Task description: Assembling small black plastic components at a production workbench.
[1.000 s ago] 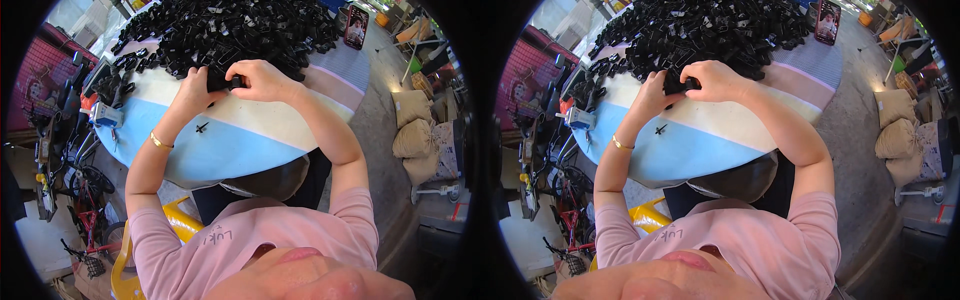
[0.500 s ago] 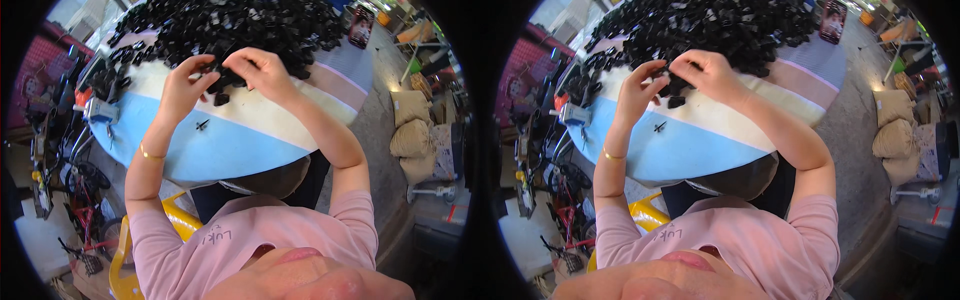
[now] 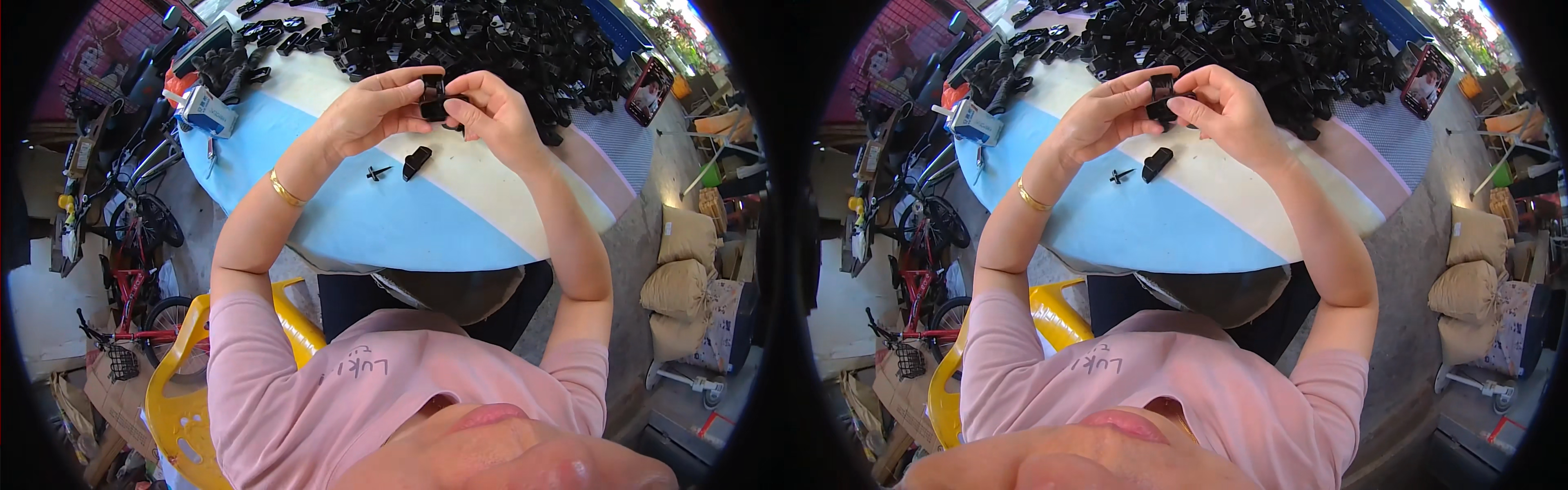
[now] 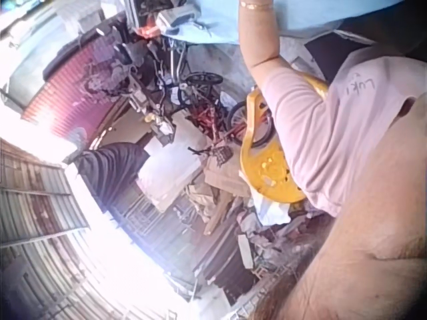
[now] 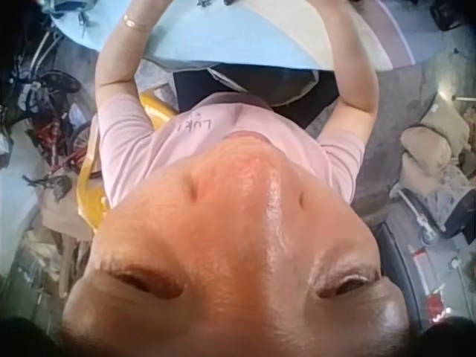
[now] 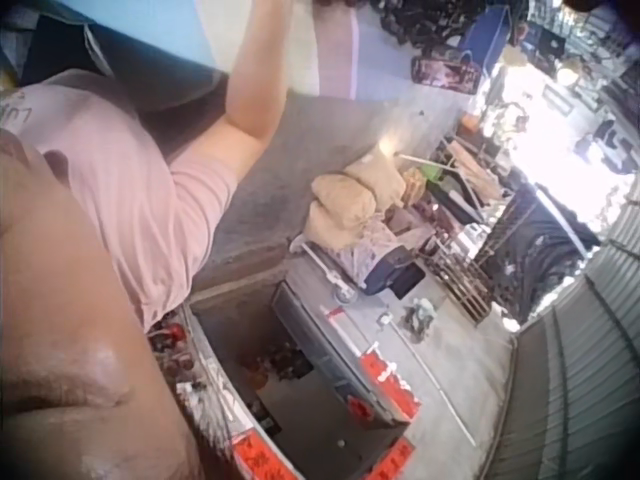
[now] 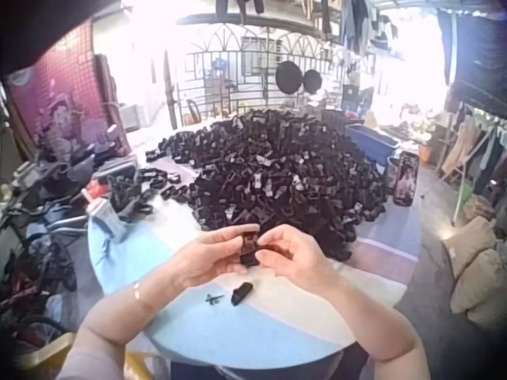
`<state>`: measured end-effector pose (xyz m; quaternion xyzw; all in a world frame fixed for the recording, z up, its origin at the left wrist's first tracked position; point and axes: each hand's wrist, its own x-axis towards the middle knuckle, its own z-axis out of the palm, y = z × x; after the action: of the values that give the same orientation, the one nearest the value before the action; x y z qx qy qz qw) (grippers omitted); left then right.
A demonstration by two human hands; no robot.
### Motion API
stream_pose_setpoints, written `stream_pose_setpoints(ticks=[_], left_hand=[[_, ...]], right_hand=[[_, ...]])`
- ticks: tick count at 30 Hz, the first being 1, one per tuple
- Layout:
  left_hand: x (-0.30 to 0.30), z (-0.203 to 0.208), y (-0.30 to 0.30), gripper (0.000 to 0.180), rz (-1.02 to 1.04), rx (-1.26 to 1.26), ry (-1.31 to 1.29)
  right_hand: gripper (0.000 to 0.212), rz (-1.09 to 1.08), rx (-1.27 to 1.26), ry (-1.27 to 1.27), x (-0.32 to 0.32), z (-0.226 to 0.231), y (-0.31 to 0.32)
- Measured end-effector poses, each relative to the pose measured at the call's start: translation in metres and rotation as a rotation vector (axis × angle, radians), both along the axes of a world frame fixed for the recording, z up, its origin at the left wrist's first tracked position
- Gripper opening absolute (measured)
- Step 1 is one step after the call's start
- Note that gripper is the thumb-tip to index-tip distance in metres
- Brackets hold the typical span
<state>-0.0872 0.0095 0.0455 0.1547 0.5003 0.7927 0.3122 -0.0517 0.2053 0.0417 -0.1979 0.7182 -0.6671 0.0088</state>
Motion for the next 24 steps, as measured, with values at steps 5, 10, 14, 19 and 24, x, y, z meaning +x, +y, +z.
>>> stream_pose_setpoints(ticks=[5,10,14,19,24], left_hand=[[-0.006,-0.006,-0.001,0.036,0.030,-0.036,-0.010],[-0.004,-0.004,-0.002,0.033,0.032,-0.140,0.099],[-0.002,-0.003,-0.001,0.033,0.056,-0.153,0.131],[0.000,-0.001,0.000,0.035,0.072,-0.232,0.212],[0.006,-0.002,0.002,0.052,0.104,-0.433,0.572]], right_hand=[[0.020,-0.031,0.156,0.269,-0.001,-0.004,0.006],[0.020,-0.069,0.228,0.233,-0.001,-0.006,0.006],[0.020,-0.095,0.243,0.299,0.000,-0.007,0.004],[0.022,-0.159,0.267,0.376,-0.002,-0.010,0.002],[0.022,-0.276,0.382,0.539,0.002,-0.012,-0.001]])
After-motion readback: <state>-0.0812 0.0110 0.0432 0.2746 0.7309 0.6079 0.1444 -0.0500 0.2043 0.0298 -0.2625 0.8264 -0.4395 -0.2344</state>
